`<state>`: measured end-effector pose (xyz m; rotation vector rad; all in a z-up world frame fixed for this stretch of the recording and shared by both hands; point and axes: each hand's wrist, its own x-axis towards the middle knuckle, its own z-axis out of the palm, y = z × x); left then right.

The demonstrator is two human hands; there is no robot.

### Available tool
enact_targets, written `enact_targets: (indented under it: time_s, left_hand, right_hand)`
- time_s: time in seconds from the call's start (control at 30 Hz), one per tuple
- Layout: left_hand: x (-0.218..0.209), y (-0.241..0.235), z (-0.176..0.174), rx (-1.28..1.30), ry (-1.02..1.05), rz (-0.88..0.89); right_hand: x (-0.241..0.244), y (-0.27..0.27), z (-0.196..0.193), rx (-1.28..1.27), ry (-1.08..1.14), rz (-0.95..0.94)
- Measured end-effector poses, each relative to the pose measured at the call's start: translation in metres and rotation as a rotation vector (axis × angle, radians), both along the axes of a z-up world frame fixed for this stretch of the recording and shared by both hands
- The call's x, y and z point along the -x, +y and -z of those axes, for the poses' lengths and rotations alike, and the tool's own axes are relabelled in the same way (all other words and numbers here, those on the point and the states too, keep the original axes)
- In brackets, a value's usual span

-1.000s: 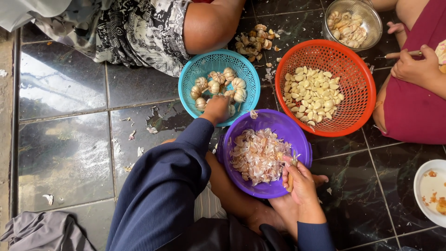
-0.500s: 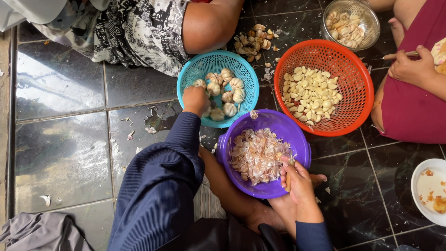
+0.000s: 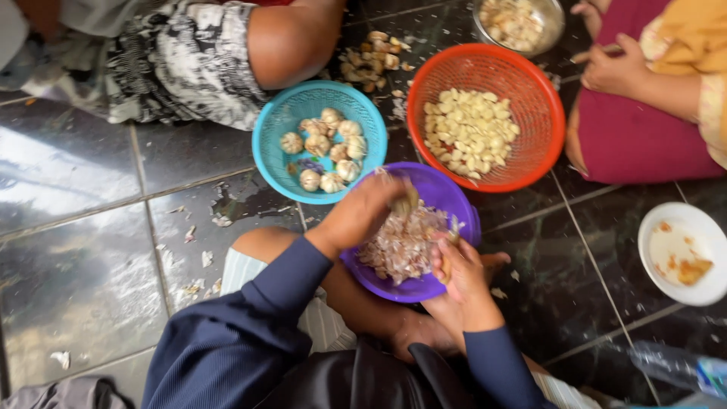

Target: The person sits on the floor and peels garlic cloves by hand, separating the skins from the cloves. The peeled cloves are placed into a red basket, while the skins are collected in a purple bowl. The person repeatedly picks up garlic bulbs from a blue basket to continue peeling.

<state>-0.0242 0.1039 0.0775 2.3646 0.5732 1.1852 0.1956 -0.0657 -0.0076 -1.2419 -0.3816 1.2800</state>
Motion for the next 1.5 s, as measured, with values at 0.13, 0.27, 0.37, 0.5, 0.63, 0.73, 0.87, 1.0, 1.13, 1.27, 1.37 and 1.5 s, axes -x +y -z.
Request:
enact_targets:
  time_s: [0.13, 0.27, 0.37, 0.5, 0.63, 0.73, 0.87, 1.0, 1.13, 1.27, 1.37, 1.5]
  left_hand:
    - [-0.017, -0.059, 0.020, -0.270, 0.054, 0.211]
    - [-0.019, -0.080, 0.006, -0.117, -0.019, 0.184]
    - [-0.020, -0.092, 0.030, 0.578, -0.202, 0.225]
    - [-0.023, -0.114, 0.054, 1.211, -0.357, 0.277]
    - [-0.013, -0.108, 0.037, 1.064, -0.272, 0.205]
    - [-0.004, -0.106, 0.026, 0.847, -0.109, 0.200]
    - [0.001, -0.109, 0.012, 0.725, 0.057, 0.215]
    - [0.001, -0.107, 0.034, 0.783, 0.105, 0.215]
    - [-0.005, -0.107, 0.061, 0.713, 0.106, 0.198]
    - [-0.006, -0.107, 0.031, 0.835, 0.104, 0.161]
    - [-0.010, -0.107, 0.054, 1.037, -0.010, 0.241]
    - [-0.006, -0.109, 0.027, 1.549, -0.309, 0.414]
  right_hand:
    - [0.001, -0.013, 0.041, -0.148, 0.106, 0.011]
    - [0.004, -0.019, 0.037, -0.238, 0.093, 0.018]
    - [0.016, -0.017, -0.021, -0.224, -0.066, 0.023]
    - [0.041, -0.015, -0.077, -0.186, -0.276, 0.016]
    - [0.036, -0.016, -0.056, -0.194, -0.390, -0.041]
    - [0.038, -0.021, -0.064, -0.246, -0.398, -0.070]
    - [0.031, -0.026, -0.052, -0.149, -0.618, -0.139]
    - [0.021, -0.026, -0.035, -0.143, -1.006, -0.265]
    - [0.007, -0.036, 0.067, -0.104, -1.078, -0.251]
    - [0.045, -0.028, -0.027, 0.026, -0.818, -0.113]
    - [0.052, -0.025, -0.035, 0.050, -0.504, -0.064]
    - [0.028, -0.025, -0.023, 0.045, -0.106, -0.066]
